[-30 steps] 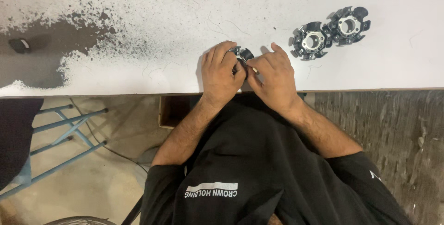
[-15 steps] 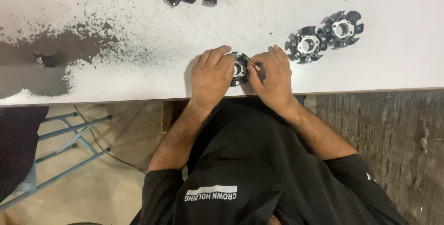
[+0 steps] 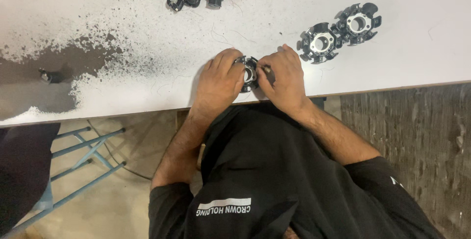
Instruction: The person fits small black plastic roller pieces into wheel hubs at a white worktable, pressing each piece into place by hand and using a small blade to trim or adjust the parts, setting finished hubs aside as they go.
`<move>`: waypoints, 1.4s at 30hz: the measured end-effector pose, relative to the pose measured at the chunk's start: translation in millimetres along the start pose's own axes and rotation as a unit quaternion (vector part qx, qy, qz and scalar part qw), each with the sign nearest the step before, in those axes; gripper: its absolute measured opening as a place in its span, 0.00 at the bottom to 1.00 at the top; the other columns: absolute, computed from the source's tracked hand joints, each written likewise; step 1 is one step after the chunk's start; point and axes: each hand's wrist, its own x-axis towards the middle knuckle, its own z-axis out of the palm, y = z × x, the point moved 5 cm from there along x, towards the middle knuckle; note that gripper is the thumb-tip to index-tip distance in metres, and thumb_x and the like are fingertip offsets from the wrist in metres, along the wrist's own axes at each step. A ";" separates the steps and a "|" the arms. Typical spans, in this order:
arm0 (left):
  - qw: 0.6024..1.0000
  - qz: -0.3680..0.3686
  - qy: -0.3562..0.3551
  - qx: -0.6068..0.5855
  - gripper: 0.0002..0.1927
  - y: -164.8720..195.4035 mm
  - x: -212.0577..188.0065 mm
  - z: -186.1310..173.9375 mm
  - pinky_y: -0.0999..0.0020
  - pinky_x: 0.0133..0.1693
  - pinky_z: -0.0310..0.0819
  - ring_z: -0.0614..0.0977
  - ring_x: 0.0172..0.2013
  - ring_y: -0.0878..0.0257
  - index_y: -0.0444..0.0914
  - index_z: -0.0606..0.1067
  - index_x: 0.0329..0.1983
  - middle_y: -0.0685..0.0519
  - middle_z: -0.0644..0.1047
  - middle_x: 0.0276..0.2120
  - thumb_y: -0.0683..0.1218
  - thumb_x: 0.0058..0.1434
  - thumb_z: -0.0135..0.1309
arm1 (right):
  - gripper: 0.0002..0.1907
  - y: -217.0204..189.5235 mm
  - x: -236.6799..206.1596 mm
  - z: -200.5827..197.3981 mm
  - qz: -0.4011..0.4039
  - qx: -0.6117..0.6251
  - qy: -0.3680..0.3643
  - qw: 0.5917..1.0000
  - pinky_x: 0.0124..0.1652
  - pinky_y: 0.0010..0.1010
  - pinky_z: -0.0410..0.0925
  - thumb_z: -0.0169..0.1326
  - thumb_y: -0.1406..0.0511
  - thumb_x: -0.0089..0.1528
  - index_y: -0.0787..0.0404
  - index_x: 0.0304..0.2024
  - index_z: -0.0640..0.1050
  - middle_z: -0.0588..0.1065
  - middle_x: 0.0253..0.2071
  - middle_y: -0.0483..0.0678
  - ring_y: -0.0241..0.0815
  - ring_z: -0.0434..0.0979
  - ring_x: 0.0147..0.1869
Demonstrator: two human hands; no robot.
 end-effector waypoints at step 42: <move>0.953 -0.237 0.042 -0.186 0.05 -17.1 -26.4 16.4 0.63 0.35 0.80 0.84 0.36 0.57 0.35 0.74 0.37 0.47 0.78 0.51 0.38 0.60 0.59 | 0.14 -9.5 -6.5 6.8 -0.061 -0.015 -0.022 0.998 0.66 0.55 0.63 0.65 0.71 0.59 0.59 0.46 0.77 0.75 0.44 0.50 0.53 0.74 0.54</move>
